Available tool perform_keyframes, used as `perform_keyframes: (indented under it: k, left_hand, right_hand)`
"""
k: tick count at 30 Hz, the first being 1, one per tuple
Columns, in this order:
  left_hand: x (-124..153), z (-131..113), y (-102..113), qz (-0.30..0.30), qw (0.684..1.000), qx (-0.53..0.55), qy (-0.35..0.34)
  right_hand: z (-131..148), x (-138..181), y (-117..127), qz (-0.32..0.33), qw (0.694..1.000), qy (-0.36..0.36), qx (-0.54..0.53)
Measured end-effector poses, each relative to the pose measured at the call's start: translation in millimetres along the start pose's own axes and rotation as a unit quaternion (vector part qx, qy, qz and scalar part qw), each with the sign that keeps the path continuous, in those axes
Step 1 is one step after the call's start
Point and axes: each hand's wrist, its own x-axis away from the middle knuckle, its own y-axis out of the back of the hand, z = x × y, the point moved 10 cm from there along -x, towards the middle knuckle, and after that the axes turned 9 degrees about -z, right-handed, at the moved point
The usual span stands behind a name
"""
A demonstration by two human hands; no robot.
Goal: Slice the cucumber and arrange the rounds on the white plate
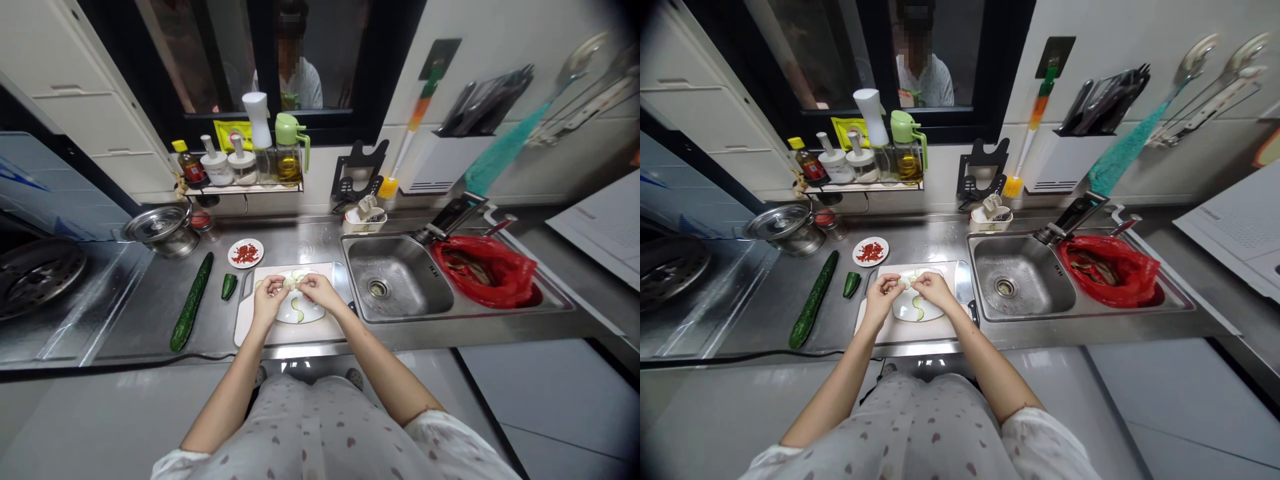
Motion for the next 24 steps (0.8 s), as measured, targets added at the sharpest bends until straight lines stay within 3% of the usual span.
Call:
perform_keyframes:
  k: [8, 15, 19, 24]
  left_hand:
    - [2, 38, 7, 0.026, 0.989, -0.141, 0.024]
    - [13, 70, 8, 0.082, 0.91, -0.406, 0.027]
    - [16, 79, 4, 0.095, 0.878, -0.469, 0.027]
    - [17, 85, 0, 0.096, 0.86, -0.501, 0.011]
  right_hand:
    - [-27, -12, 7, -0.011, 0.981, 0.054, 0.184]
    - [-55, 1, -6, 0.033, 0.928, 0.038, 0.369]
    - [-63, 6, -14, 0.052, 0.898, 0.021, 0.436]
    - [-67, 8, -19, 0.072, 0.867, 0.015, 0.493]
